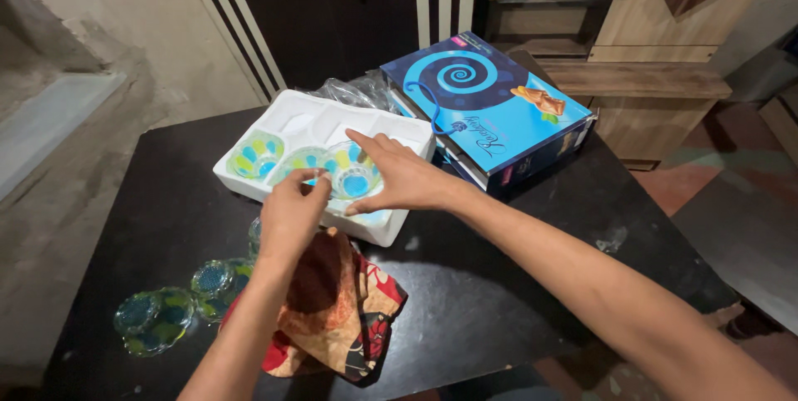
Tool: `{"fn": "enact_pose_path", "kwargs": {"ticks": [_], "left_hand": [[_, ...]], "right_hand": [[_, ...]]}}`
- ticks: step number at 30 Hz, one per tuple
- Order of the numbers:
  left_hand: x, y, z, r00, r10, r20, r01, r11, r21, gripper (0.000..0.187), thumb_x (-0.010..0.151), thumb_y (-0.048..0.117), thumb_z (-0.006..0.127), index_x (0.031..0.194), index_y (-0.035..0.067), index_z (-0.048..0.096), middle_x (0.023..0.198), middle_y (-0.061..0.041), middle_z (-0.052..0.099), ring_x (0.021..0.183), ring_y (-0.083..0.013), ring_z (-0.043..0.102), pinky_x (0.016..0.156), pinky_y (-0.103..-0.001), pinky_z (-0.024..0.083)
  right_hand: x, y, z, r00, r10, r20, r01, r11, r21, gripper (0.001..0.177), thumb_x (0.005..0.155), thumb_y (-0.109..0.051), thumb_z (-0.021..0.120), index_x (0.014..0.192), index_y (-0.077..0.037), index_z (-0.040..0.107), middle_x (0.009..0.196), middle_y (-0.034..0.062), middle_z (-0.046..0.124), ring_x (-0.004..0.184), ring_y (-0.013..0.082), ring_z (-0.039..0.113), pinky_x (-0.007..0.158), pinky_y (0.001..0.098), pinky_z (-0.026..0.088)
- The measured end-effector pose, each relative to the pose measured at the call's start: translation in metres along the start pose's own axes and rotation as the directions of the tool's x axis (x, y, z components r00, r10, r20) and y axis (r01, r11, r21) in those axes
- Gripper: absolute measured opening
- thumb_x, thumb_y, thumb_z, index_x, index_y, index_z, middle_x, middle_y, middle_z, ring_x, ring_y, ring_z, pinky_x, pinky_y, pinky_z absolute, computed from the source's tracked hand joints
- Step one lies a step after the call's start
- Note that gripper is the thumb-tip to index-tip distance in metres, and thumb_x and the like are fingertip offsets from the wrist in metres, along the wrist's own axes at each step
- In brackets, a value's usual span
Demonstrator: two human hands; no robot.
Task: The person wipes several small patterned glass bowls with a cloth on a table, then places them into a white styrofoam tray. The person handles the bowls one at a time, wiping each before setting it in the tray.
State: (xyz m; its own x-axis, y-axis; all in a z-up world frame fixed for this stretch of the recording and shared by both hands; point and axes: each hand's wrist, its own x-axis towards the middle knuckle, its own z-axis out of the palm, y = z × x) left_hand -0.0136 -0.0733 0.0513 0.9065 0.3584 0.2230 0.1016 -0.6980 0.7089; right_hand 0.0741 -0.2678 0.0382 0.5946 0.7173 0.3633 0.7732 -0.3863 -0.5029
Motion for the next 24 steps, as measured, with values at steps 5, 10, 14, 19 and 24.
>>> {"fn": "enact_pose_path", "kwargs": {"ticks": [5,10,14,19,24], "left_hand": [[-0.011,0.004,0.013,0.997,-0.017,0.073,0.004,0.984,0.180,0.044,0.092,0.045,0.063,0.120,0.014,0.074,0.086,-0.016,0.077,0.086,-0.0354,0.074,0.080,-0.046,0.055],[-0.009,0.001,0.021,0.996,-0.001,0.095,-0.033,0.934,0.357,0.039,0.094,0.043,0.064,0.115,0.013,0.077,0.090,-0.018,0.076,0.094,-0.0381,0.071,0.082,-0.050,0.054],[-0.001,-0.003,0.023,0.997,0.010,0.076,-0.035,0.940,0.339,0.034,0.091,0.039,0.068,0.112,0.014,0.078,0.092,-0.018,0.076,0.095,-0.0380,0.071,0.082,-0.050,0.054],[0.004,-0.009,0.023,0.996,0.075,0.045,-0.086,0.932,0.351,0.047,0.084,0.033,0.076,0.123,0.010,0.065,0.088,-0.019,0.075,0.092,-0.0398,0.071,0.077,-0.052,0.053],[0.015,-0.011,0.029,0.991,0.079,0.107,-0.119,0.887,0.447,0.032,0.086,0.034,0.076,0.110,0.013,0.068,0.086,-0.015,0.075,0.089,-0.0372,0.072,0.075,-0.051,0.054]], "right_hand": [[-0.014,0.009,0.002,0.999,-0.007,0.036,0.010,0.995,-0.099,0.126,0.065,-0.065,0.085,0.158,-0.001,0.030,0.121,0.0248,0.058,0.113,0.0413,0.055,0.099,0.0493,0.043],[-0.018,0.014,0.008,0.999,-0.028,0.031,0.032,0.986,-0.163,0.123,0.064,-0.067,0.085,0.155,0.000,0.035,0.122,0.0252,0.058,0.111,0.0406,0.052,0.099,0.0499,0.042],[-0.015,0.020,0.008,0.998,-0.041,0.057,0.050,0.982,-0.180,0.122,0.065,-0.070,0.083,0.153,0.002,0.038,0.123,0.0259,0.058,0.111,0.0405,0.051,0.100,0.0505,0.041],[-0.010,0.030,0.009,0.990,-0.012,0.144,0.038,0.984,-0.176,0.118,0.067,-0.071,0.080,0.152,0.002,0.042,0.120,0.0250,0.060,0.113,0.0396,0.050,0.101,0.0499,0.041],[-0.010,0.035,0.008,0.988,-0.003,0.156,0.026,0.989,-0.144,0.109,0.076,-0.070,0.074,0.154,-0.001,0.044,0.119,0.0228,0.062,0.116,0.0390,0.050,0.105,0.0491,0.041]]}}
